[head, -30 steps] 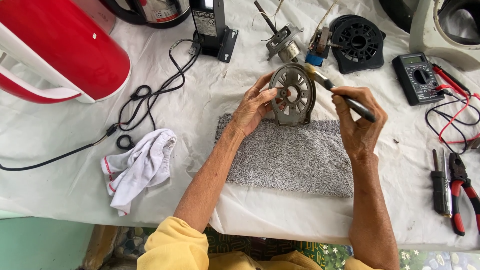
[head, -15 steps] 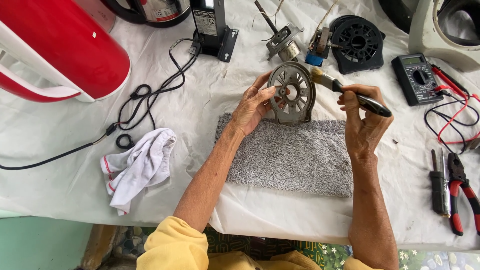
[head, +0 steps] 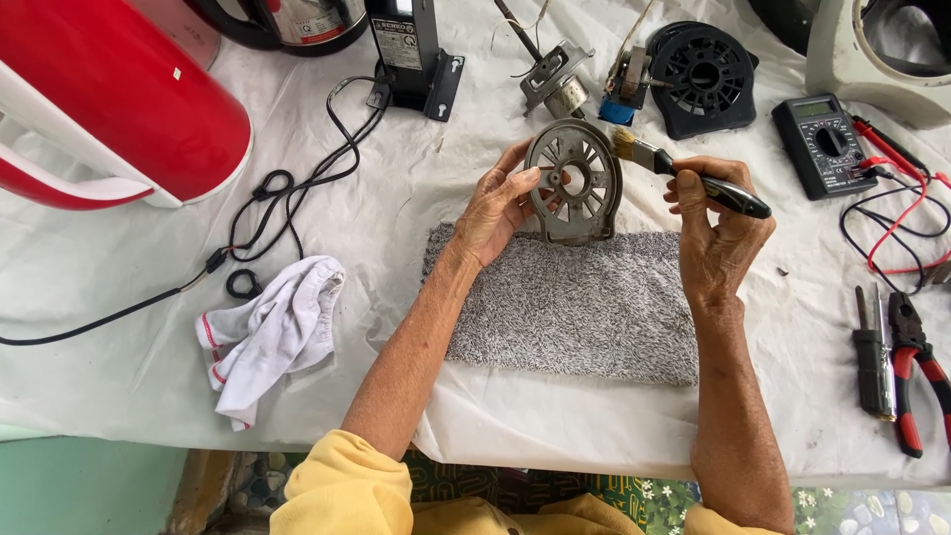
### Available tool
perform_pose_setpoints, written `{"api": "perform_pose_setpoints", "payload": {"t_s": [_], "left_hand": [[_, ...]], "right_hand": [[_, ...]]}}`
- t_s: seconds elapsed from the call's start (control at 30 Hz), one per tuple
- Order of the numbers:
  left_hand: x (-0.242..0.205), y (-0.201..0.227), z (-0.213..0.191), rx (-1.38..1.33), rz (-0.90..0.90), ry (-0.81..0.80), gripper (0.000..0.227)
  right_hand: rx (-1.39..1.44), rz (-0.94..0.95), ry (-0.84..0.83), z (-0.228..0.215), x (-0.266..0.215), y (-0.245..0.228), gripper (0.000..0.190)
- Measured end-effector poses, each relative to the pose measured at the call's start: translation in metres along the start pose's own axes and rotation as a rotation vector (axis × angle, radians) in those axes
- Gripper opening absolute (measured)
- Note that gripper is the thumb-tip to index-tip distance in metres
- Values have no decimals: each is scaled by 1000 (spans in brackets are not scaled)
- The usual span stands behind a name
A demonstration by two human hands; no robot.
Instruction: The person holds a circular metal electrical component in their left hand and uses a paintbrush in their right hand to brush its surface. They rotate the component to clean different sections, including the center and the outer rim, while working over a grey cloth on a table.
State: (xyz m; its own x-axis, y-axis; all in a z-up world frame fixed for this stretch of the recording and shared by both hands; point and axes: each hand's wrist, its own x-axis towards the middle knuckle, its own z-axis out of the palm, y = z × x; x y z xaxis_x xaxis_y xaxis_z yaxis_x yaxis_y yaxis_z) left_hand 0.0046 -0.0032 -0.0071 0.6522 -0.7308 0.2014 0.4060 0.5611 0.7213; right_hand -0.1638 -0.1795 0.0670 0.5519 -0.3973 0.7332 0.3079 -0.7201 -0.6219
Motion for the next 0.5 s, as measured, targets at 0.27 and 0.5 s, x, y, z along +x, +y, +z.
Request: {"api": "perform_pose_setpoints", "payload": {"t_s": [0.27, 0.5], "left_hand": [[-3, 6, 8, -2, -2, 4, 44], [0, 1, 0, -5, -8, -5, 45]], "right_hand": [[-18, 2, 49, -1, 0, 1, 23], [-57, -28, 61, 1, 0, -1, 16]]}}
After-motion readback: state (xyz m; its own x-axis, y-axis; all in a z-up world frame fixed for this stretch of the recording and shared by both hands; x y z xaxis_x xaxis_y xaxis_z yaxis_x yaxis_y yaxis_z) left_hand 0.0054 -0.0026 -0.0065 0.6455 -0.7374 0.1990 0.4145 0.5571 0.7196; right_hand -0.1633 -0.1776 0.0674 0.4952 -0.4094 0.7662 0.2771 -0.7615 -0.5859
